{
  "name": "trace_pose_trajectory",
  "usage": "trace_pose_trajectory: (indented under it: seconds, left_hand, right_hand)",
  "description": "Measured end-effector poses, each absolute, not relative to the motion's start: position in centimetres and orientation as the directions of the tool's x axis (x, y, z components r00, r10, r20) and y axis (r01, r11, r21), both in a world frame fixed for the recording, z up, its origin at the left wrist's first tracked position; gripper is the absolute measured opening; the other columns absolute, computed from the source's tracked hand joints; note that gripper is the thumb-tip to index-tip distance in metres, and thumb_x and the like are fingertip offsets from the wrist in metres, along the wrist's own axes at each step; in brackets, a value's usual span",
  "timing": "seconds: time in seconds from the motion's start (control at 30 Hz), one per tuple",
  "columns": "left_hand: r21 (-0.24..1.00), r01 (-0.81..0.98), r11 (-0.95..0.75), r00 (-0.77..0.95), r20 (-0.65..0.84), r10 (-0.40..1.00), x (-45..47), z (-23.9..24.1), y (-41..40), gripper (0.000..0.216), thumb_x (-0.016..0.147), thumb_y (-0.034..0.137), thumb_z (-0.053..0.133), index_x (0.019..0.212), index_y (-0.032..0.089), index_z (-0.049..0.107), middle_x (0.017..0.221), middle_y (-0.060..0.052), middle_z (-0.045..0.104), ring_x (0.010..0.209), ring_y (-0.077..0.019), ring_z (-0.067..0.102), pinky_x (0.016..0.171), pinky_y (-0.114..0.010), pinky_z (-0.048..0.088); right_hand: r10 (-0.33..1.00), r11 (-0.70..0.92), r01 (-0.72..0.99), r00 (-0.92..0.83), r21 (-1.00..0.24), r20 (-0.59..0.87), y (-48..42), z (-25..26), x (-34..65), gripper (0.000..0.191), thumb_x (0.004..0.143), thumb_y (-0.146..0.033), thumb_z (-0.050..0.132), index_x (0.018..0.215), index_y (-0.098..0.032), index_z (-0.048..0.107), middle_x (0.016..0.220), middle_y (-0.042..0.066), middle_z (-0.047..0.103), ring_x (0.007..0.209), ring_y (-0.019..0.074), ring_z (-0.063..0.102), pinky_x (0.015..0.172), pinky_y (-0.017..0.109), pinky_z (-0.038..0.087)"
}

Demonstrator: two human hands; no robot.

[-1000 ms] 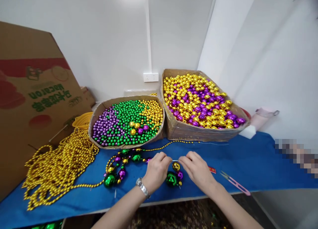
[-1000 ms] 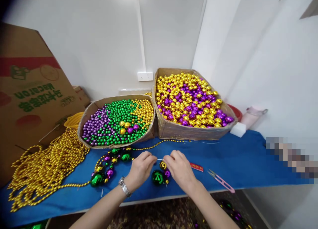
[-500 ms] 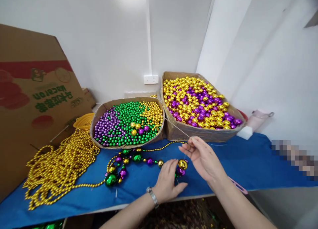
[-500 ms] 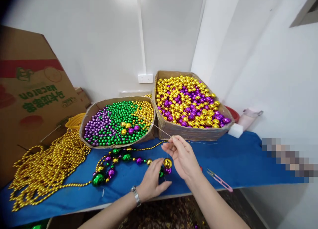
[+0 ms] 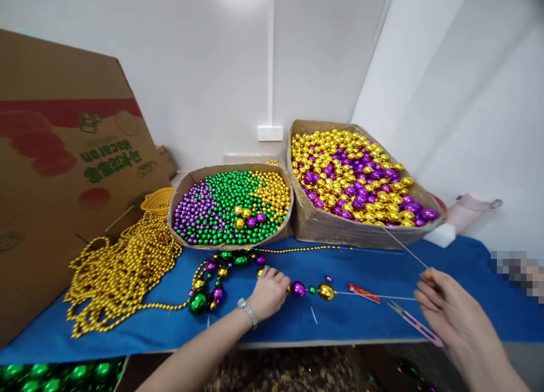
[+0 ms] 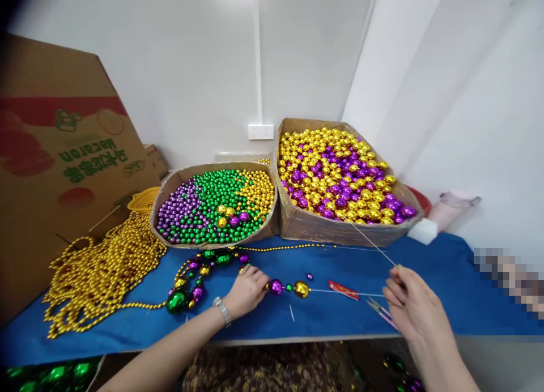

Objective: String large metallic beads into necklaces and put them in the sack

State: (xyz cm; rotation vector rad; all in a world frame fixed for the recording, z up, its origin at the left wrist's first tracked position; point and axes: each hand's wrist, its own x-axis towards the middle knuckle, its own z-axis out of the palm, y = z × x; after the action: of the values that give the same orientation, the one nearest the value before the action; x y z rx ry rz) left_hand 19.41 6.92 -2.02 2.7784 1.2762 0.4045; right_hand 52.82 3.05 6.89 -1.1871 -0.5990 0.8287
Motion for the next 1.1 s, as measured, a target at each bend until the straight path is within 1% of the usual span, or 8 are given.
trace_pose_trajectory:
  seconds: [0.1, 0.3, 0.37, 0.5, 0.67, 0.83, 0.93, 1.1]
  left_hand:
    - [0.128, 0.748, -0.651, 0.625, 0.195, 0.756, 18.3, -2.0, 6.8, 0.006, 0.084, 0.018, 0.049, 0.087, 0.020, 0.054, 0.080, -0.004, 0.057, 0.087, -0.0232, 0.049, 0.084, -0.041, 0.037]
    - [0.116, 0.776, -0.620, 0.604, 0.148, 0.783, 17.5, -1.9, 7.1, 0.013, 0.084, 0.013, 0.046, 0.086, 0.020, 0.056, 0.081, -0.005, 0.058, 0.092, -0.0246, 0.050, 0.090, -0.046, 0.034]
    - [0.125, 0.788, -0.603, 0.592, 0.114, 0.798, 17.4, -1.5, 7.3, 0.016, 0.079, 0.017, 0.053, 0.094, 0.021, 0.057, 0.089, -0.007, 0.061, 0.098, -0.0273, 0.050, 0.092, -0.050, 0.032]
    - [0.231, 0.705, -0.670, 0.653, 0.157, 0.741, 18.8, 0.0, 6.7, 0.057, 0.073, 0.031, 0.063, 0.126, 0.022, 0.045, 0.124, -0.011, 0.053, 0.122, -0.0327, 0.038, 0.103, -0.056, 0.022]
    - [0.261, 0.577, -0.774, 0.752, 0.201, 0.628, 23.6, -0.3, 4.8, 0.064, 0.077, 0.046, 0.058, 0.133, 0.022, 0.038, 0.127, -0.013, 0.051, 0.120, -0.0326, 0.042, 0.102, -0.056, 0.025]
    - [0.128, 0.662, -0.738, 0.736, 0.077, 0.673, 24.3, -2.7, 5.2, 0.045, 0.084, 0.035, 0.053, 0.124, 0.018, 0.044, 0.095, -0.012, 0.061, 0.089, -0.0271, 0.056, 0.078, -0.043, 0.044]
    - [0.086, 0.681, -0.727, 0.722, 0.087, 0.687, 22.8, -3.1, 5.9, 0.023, 0.087, 0.023, 0.046, 0.109, 0.017, 0.051, 0.085, -0.009, 0.059, 0.080, -0.0240, 0.056, 0.067, -0.034, 0.045]
    - [0.063, 0.700, -0.711, 0.707, 0.074, 0.703, 21.0, -3.1, 6.2, 0.010, 0.084, 0.022, 0.048, 0.091, 0.018, 0.053, 0.082, -0.008, 0.057, 0.075, -0.0223, 0.056, 0.064, -0.033, 0.045]
  right_hand:
    - [0.773, 0.136, -0.301, 0.628, -0.944, -0.089, 2.3, 5.3, 54.3, 0.023, 0.057, -0.031, 0.073, 0.055, -0.019, 0.053, 0.053, -0.007, 0.044, 0.036, 0.0006, 0.022, 0.029, 0.017, 0.016]
    - [0.761, 0.165, -0.274, 0.646, -0.948, -0.054, 1.2, 3.8, 53.5, 0.028, 0.059, -0.038, 0.075, 0.060, -0.019, 0.055, 0.049, -0.008, 0.042, 0.037, 0.0012, 0.025, 0.032, 0.015, 0.019]
    - [0.781, 0.165, -0.266, 0.623, -0.950, -0.039, 0.8, 3.3, 52.1, 0.028, 0.062, -0.041, 0.075, 0.065, -0.019, 0.058, 0.046, -0.009, 0.037, 0.038, 0.0022, 0.027, 0.034, 0.015, 0.021]
    - [0.834, 0.165, -0.283, 0.552, -0.945, -0.020, 0.4, 2.9, 48.2, 0.029, 0.067, -0.044, 0.073, 0.070, -0.019, 0.060, 0.046, -0.009, 0.035, 0.041, 0.0034, 0.029, 0.037, 0.016, 0.024]
    - [0.892, 0.168, -0.331, 0.452, -0.929, 0.000, 0.9, 5.3, 45.4, 0.027, 0.071, -0.044, 0.070, 0.071, -0.019, 0.060, 0.056, -0.006, 0.043, 0.042, 0.0031, 0.028, 0.039, 0.018, 0.026]
    - [0.876, 0.186, -0.306, 0.483, -0.934, 0.016, 0.5, 7.4, 49.1, 0.024, 0.066, -0.041, 0.074, 0.070, -0.020, 0.062, 0.050, -0.007, 0.038, 0.040, 0.0028, 0.027, 0.035, 0.016, 0.021]
    - [0.848, 0.130, -0.281, 0.529, -0.951, -0.040, 0.2, 6.4, 52.1, 0.028, 0.060, -0.042, 0.077, 0.066, -0.019, 0.061, 0.049, -0.007, 0.040, 0.038, 0.0021, 0.026, 0.034, 0.016, 0.019]
    - [0.785, 0.123, -0.225, 0.618, -0.967, -0.044, 0.0, 4.8, 55.7, 0.033, 0.054, -0.046, 0.079, 0.060, -0.020, 0.059, 0.046, -0.008, 0.036, 0.038, 0.0019, 0.026, 0.033, 0.015, 0.019]
